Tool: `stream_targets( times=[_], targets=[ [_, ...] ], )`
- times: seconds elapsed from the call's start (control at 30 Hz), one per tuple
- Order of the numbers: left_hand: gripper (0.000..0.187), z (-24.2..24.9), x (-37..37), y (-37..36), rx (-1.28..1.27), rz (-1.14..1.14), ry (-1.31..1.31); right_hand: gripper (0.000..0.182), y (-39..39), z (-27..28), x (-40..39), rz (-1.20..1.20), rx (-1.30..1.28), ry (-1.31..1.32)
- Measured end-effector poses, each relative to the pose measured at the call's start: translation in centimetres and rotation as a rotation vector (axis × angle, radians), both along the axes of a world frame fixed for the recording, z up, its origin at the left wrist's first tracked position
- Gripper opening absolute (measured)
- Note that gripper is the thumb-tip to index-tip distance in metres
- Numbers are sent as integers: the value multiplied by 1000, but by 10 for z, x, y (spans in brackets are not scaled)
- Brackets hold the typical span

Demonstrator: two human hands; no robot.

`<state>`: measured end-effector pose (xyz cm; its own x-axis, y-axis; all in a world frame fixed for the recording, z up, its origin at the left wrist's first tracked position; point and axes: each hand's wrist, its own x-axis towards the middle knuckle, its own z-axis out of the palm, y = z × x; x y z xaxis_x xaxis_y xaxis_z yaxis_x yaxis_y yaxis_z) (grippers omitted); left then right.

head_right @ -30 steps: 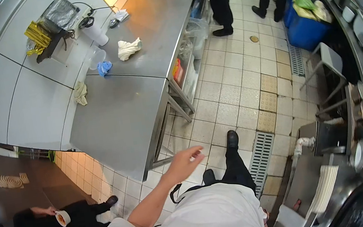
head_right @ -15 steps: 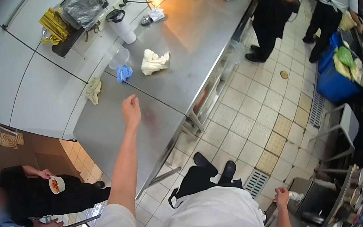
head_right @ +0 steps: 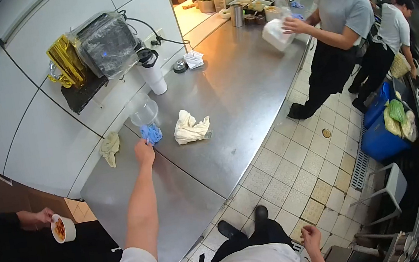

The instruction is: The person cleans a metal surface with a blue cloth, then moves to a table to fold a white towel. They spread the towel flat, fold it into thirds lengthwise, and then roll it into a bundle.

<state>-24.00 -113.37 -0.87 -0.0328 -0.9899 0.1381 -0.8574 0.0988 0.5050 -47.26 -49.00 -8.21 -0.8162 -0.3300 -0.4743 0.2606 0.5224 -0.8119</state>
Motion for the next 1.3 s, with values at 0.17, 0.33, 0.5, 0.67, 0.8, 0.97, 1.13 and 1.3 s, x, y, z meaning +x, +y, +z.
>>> stream_targets(
  times=[0.17, 0.33, 0.5, 0.67, 0.8, 0.97, 1.13, 1.3],
  targets=[
    [15, 0, 12, 39, -16, -82, 144, 17, -97, 9, -48, 458, -86, 367],
    [13, 50, -1, 148, -245, -149, 537, 20, -231, 105, -33, 816, -262, 418],
    [12, 108, -21, 214, -70, -165, 756, 39, -330, 169, 8, 993, -820, 677],
    [15, 157, -26, 240, 249, -319, 1191, 43, -388, 224, 30, 1202, -1129, 434],
    [22, 170, -31, 253, 119, -291, 1224, 49, -395, 259, 16, 1499, -742, 54],
    [21, 168, -14, 265, 23, -175, 1130, 35, -384, 225, 20, 1548, -613, -343],
    [20, 174, -29, 289, 31, -109, 922, 22, -385, 206, 23, 1535, -895, -149],
    [20, 180, -23, 299, -48, -165, 683, 34, -391, 255, 36, 1508, -1048, -297]
  ],
)
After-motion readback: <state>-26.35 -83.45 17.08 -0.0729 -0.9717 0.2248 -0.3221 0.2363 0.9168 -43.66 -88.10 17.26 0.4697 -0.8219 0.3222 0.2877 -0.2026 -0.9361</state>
